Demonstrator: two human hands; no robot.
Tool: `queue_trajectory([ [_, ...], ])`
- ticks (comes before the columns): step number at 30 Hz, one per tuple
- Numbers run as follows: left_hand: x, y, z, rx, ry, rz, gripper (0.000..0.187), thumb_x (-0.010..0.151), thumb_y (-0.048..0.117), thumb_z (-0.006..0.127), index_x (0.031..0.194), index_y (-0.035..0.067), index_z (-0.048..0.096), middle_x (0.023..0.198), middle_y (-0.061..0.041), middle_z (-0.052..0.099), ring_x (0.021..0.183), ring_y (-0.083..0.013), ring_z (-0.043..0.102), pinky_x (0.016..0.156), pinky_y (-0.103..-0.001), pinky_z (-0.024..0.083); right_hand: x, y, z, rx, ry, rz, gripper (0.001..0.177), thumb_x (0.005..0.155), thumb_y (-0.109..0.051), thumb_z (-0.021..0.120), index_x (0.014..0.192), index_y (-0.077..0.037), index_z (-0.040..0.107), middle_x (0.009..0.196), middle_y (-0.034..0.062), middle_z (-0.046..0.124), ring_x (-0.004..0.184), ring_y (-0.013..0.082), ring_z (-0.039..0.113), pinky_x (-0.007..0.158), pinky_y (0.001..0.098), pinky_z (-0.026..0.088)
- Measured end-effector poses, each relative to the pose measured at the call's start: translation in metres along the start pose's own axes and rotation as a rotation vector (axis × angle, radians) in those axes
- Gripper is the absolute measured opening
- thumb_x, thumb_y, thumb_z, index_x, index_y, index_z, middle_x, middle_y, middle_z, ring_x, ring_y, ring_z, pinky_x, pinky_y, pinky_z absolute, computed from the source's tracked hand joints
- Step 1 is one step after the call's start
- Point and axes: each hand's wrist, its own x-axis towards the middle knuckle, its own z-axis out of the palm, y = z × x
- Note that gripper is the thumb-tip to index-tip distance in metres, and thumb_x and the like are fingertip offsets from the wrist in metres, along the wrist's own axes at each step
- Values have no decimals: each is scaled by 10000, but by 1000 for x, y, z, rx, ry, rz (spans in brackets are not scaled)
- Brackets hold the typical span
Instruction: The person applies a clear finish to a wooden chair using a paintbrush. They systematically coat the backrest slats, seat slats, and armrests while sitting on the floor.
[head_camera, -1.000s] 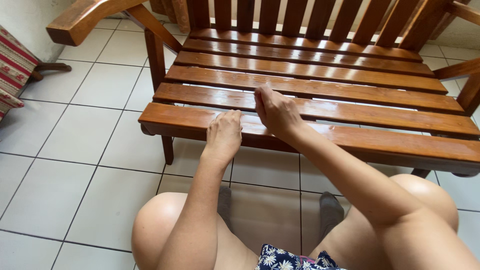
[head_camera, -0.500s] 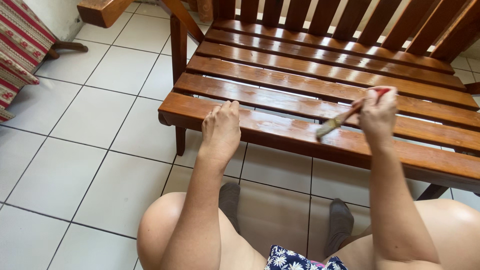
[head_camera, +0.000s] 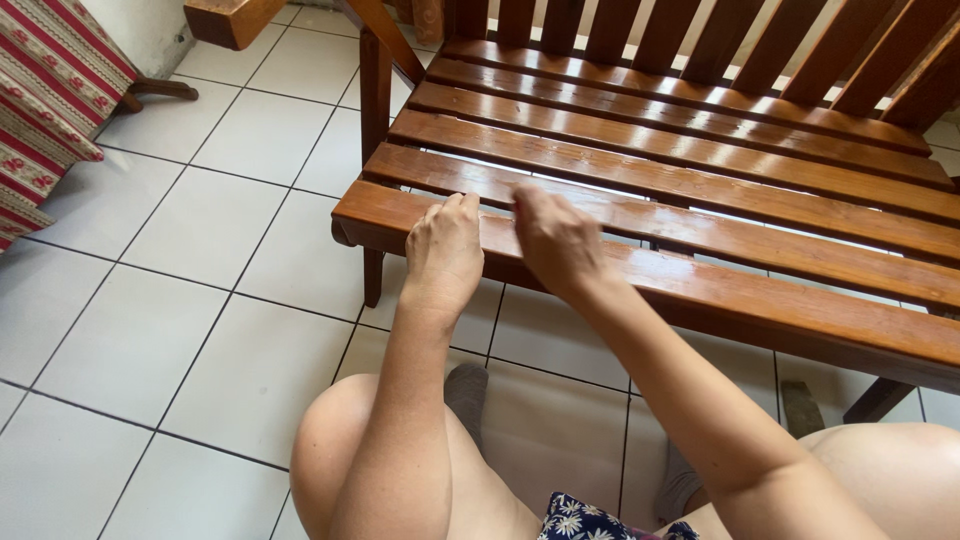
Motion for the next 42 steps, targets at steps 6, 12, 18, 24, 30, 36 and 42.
queue_trajectory([
  [6, -4, -6, -17, -52, -3, -81, 219, 941, -14, 528, 1130, -8, 639, 1111, -152, 698, 1060, -317, 679, 943, -453, 551, 60, 2, 39, 718, 84, 466, 128, 1110, -146, 482, 1101, -21, 507, 823, 96, 713, 611, 149, 687, 469, 254, 580],
  [12, -11, -22, -37, -59, 56, -124, 202, 949, -25, 516, 1109, -10, 637, 1118, -159, 698, 1072, -333, 670, 938, -454, 550, 22, 45, 35, 748, 22, 593, 141, 1129, -160, 452, 1120, -21, 474, 865, 127, 684, 628, 139, 665, 472, 243, 570],
  [18, -9, -29, -34, -17, -3, -147, 154, 935, -21, 567, 1065, -1, 646, 1125, -168, 698, 1075, -323, 680, 940, -424, 563, -7, 92, -21, 360, 53, 461, 101, 1189, -96, 446, 1147, -4, 445, 861, 83, 639, 716, 132, 699, 565, 217, 625],
  [24, -11, -36, -35, -12, 29, -147, 142, 915, -31, 580, 1032, -5, 657, 1105, -169, 706, 1077, -336, 678, 946, -432, 561, 24, 57, 22, -35, -118, 315, 135, 1140, -61, 470, 1032, 11, 507, 593, 70, 556, 397, 144, 498, 293, 292, 381],
  [30, -13, -49, -33, -12, 31, -166, 137, 910, -44, 582, 1019, -17, 660, 1068, -182, 709, 1045, -343, 689, 913, -438, 569, 84, -16, 114, 83, -44, 72, 172, 1125, -107, 480, 981, -24, 521, 610, 58, 574, 418, 144, 517, 307, 309, 406],
  [36, -15, -68, -27, 67, 2, -206, 151, 868, -68, 597, 984, -7, 672, 1029, -178, 714, 997, -339, 703, 886, -426, 582, 136, -48, 150, 452, 47, 229, 129, 1099, -141, 516, 1052, -32, 466, 670, 65, 648, 532, 165, 657, 434, 308, 522],
  [42, -15, -81, -30, 91, 18, -230, 127, 862, -72, 620, 959, 1, 660, 1010, -173, 713, 971, -342, 707, 860, -429, 590, 118, -42, 158, 867, -15, 475, 92, 1083, -129, 495, 1076, -50, 447, 802, 94, 646, 603, 150, 670, 458, 250, 584],
])
